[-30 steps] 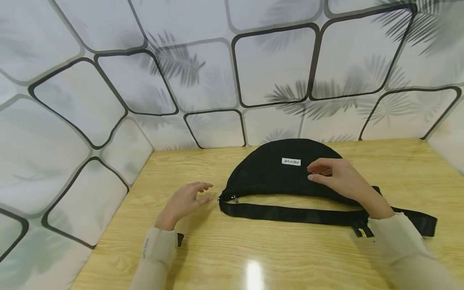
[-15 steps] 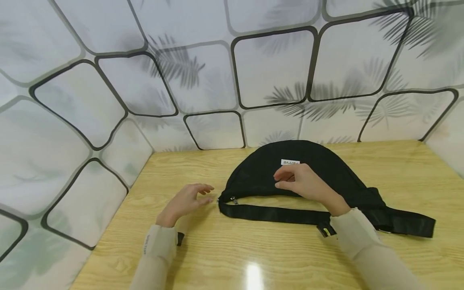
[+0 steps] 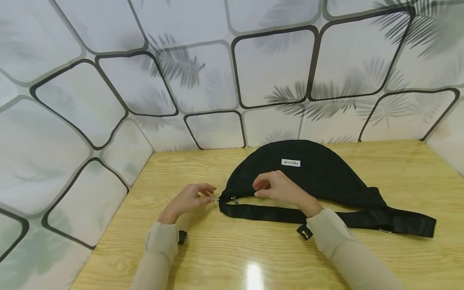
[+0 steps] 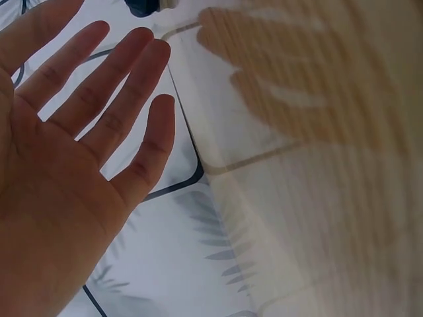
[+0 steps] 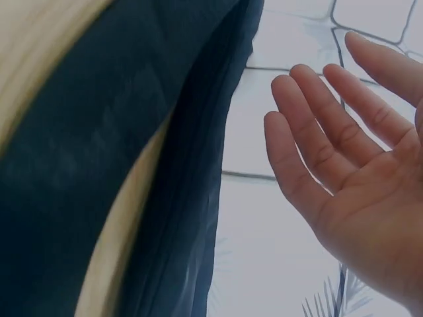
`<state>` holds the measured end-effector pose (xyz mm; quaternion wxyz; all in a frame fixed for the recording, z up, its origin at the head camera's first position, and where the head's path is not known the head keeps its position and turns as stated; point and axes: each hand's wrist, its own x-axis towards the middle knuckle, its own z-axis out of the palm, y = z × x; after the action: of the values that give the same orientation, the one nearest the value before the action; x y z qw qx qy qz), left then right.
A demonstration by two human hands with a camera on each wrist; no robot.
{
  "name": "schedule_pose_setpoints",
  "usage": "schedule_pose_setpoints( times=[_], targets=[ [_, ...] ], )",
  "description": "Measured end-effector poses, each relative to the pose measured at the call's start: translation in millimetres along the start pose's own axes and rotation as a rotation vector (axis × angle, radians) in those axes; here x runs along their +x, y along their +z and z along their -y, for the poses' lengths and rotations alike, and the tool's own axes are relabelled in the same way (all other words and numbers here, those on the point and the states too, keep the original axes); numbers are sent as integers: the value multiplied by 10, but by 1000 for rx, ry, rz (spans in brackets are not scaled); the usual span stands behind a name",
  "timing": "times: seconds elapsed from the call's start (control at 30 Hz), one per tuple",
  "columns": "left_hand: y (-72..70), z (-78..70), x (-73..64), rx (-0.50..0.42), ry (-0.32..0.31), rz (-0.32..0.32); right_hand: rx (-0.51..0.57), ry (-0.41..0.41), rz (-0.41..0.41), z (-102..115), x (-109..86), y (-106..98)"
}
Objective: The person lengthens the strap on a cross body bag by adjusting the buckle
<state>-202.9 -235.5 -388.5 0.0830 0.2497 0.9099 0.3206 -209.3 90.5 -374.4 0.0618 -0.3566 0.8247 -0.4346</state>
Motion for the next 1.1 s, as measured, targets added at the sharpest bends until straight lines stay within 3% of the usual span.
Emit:
schedule_pose_setpoints(
  times=[0.33,0.63,1.1],
  targets=[
    [6,2,39,-62,27,54,2,-21,78,49,178,241],
    [36,-34,73,-145,59,88,3,23,145,80,281,398],
    [50,-80,94,-135,42,121,-48,56,159,119,402,655]
  ],
)
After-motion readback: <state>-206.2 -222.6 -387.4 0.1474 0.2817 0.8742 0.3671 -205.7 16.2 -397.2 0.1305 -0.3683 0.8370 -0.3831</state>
